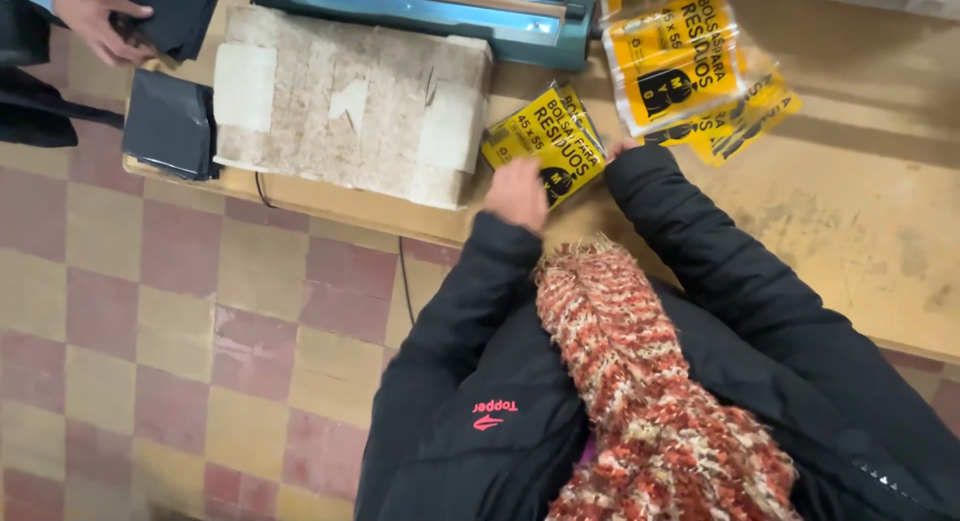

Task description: The person repeatedly places folded black trash bags into yellow plastic packaging sleeves labeled 'BOLSAS PARA RESIDUOS' and then moves the completed packages into a white basket. The process is repeated continuously throughout the clip.

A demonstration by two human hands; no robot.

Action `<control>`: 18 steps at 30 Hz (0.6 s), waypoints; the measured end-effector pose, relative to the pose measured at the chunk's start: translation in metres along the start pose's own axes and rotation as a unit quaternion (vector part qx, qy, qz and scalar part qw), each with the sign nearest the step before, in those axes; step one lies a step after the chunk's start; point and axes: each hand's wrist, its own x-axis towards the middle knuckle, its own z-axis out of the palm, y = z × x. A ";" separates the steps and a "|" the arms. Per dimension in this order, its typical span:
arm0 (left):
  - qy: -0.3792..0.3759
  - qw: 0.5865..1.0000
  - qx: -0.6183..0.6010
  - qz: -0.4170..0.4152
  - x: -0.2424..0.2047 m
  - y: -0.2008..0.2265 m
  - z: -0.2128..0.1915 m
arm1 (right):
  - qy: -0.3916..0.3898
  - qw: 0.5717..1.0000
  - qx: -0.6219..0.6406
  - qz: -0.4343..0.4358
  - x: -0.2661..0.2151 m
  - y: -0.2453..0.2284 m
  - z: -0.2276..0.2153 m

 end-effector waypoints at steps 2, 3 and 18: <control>0.010 0.999 0.043 0.018 0.016 0.008 0.027 | 0.035 0.998 -0.040 -0.014 -0.012 -0.009 -0.001; 0.024 0.995 0.087 0.038 0.028 0.014 0.043 | 0.074 0.994 -0.079 -0.029 -0.014 -0.012 -0.005; -0.008 0.990 0.126 0.061 0.050 0.001 0.065 | -0.006 0.985 -0.164 -0.053 -0.002 0.006 0.005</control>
